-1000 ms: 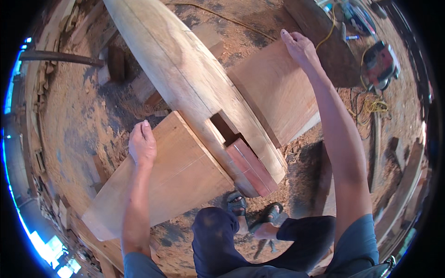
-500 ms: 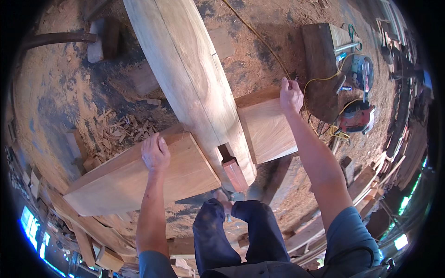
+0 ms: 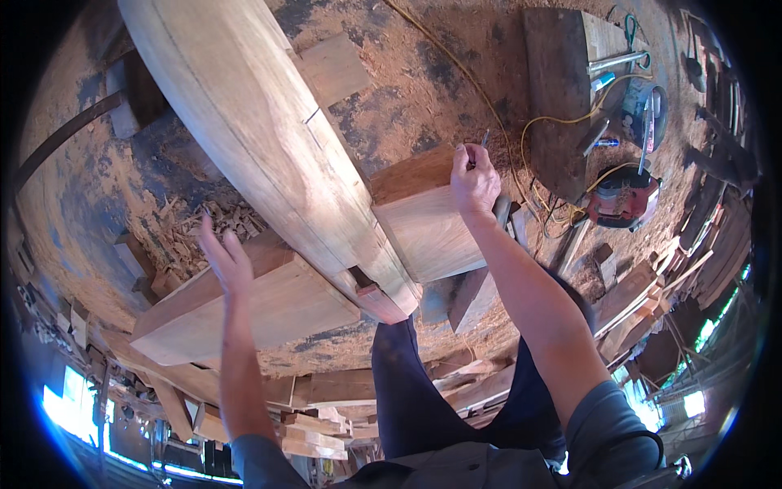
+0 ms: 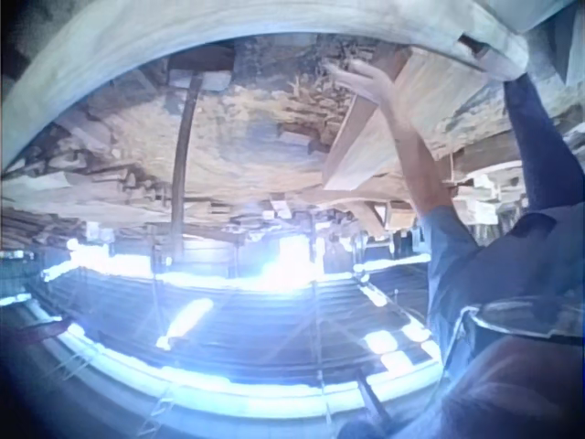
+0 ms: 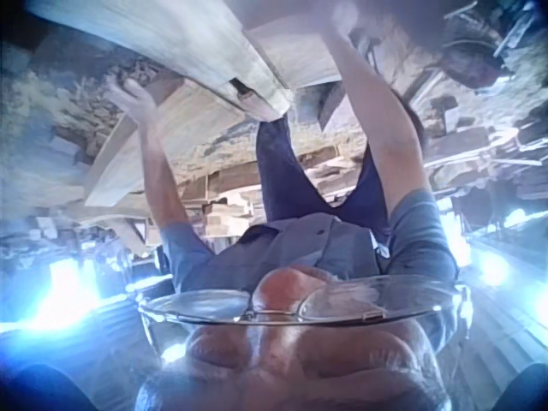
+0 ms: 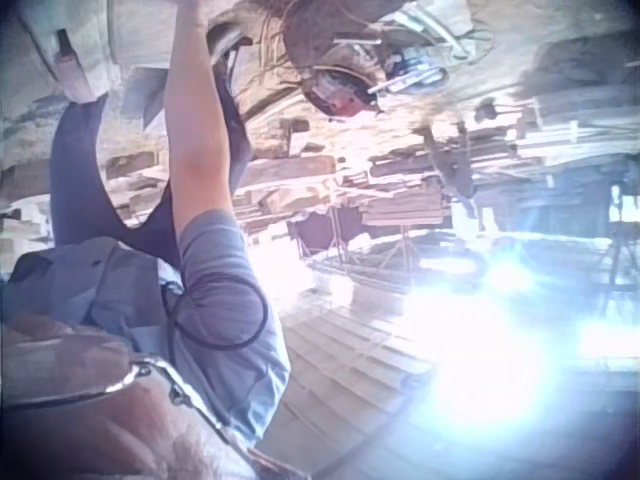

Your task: The person aligns a smaller wooden block against a larger tapered wooden piece and uses a pen to mark cut lines on the larger piece. The person repositions the block and continues marking along the edges to guide subsequent cuts.

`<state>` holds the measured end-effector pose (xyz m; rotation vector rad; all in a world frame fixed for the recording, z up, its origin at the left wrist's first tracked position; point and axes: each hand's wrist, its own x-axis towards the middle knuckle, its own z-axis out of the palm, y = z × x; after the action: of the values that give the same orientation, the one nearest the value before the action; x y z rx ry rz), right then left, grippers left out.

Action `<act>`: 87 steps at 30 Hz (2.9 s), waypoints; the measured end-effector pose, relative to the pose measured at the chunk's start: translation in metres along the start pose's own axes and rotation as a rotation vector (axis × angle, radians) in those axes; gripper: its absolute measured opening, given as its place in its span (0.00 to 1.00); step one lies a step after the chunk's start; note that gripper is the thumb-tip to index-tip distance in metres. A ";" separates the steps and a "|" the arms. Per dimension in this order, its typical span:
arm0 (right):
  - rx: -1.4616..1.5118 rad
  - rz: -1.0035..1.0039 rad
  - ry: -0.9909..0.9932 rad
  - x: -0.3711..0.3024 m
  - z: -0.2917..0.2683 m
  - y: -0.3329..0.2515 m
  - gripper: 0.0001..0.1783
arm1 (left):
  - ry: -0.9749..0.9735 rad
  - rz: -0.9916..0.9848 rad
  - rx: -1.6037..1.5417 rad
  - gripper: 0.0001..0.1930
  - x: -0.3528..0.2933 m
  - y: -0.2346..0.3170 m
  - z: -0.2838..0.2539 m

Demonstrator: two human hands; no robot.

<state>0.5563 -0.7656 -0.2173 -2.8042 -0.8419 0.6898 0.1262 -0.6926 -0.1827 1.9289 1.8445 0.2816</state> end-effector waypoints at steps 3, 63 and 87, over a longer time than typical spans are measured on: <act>0.025 -0.052 0.016 -0.001 0.002 0.004 0.17 | 0.116 0.199 0.005 0.33 0.138 0.048 -0.008; 0.246 0.176 -0.664 0.017 -0.020 0.008 0.32 | 0.233 -0.042 -0.215 0.55 0.257 0.078 0.044; 0.315 0.361 -1.359 0.045 0.046 -0.064 0.13 | 0.282 -0.105 0.128 0.55 0.262 0.106 0.027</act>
<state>0.5369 -0.6875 -0.2594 -1.8965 -0.2060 2.5645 0.2548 -0.4395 -0.2004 1.9489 2.1852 0.4299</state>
